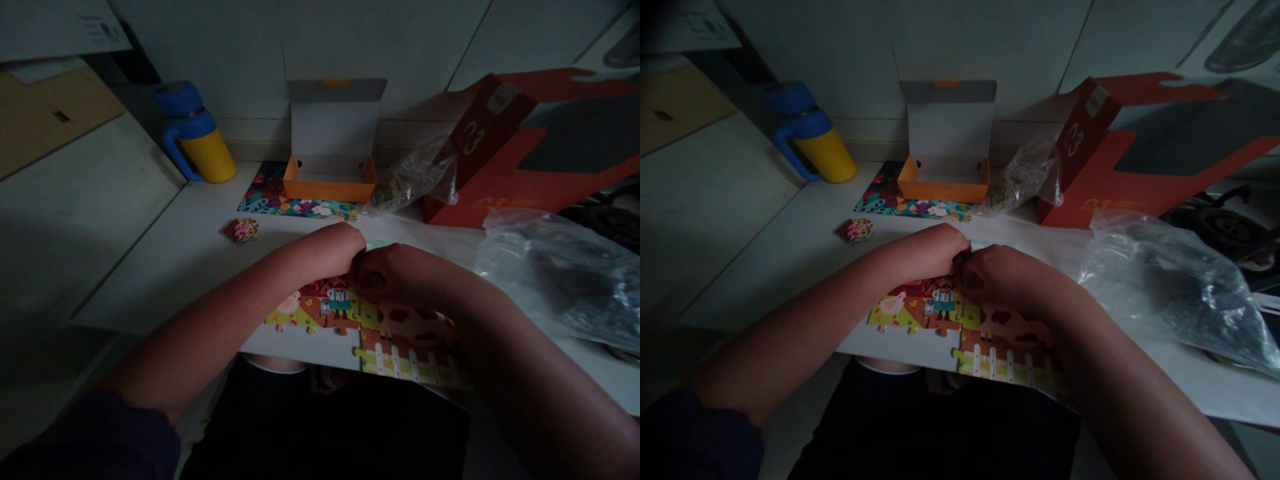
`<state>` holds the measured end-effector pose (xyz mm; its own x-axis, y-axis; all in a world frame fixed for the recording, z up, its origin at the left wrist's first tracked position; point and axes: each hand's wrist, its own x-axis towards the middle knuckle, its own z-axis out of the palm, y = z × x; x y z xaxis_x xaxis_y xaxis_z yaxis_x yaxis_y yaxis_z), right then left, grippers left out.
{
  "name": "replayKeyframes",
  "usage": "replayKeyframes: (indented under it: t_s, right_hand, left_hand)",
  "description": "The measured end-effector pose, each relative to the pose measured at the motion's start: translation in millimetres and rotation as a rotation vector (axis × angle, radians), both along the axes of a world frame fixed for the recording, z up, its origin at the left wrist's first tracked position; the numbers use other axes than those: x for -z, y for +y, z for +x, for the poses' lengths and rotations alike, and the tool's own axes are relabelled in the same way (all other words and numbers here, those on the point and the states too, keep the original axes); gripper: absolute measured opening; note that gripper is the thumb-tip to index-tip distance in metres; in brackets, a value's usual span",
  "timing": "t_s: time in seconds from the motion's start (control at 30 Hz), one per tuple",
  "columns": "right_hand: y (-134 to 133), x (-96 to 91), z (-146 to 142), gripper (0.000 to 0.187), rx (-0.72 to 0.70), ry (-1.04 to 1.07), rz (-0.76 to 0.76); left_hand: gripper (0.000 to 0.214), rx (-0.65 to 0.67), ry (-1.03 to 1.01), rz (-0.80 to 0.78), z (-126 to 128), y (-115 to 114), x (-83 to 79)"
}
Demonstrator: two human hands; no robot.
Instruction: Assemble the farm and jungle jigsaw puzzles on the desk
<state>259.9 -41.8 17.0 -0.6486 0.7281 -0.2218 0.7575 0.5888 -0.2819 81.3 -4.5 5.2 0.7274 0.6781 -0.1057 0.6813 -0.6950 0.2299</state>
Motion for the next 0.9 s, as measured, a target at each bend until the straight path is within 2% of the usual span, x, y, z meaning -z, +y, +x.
replayKeyframes:
  t_s: [0.13, 0.5, 0.9]
  right_hand:
    - [0, -2.0, -1, 0.015, -0.004, -0.04, -0.078]
    - [-1, -5.4, -2, 0.008, 0.034, -0.064, -0.101]
    - [-2, -1.6, 2, 0.011, 0.054, -0.062, -0.042]
  left_hand:
    - [0.017, 0.002, 0.025, -0.029, 1, 3, -1.4]
    - [0.019, 0.099, -0.039, -0.024, -11, 16, 11.7]
    - [0.015, 0.103, -0.082, -0.056, -13, 18, 7.7]
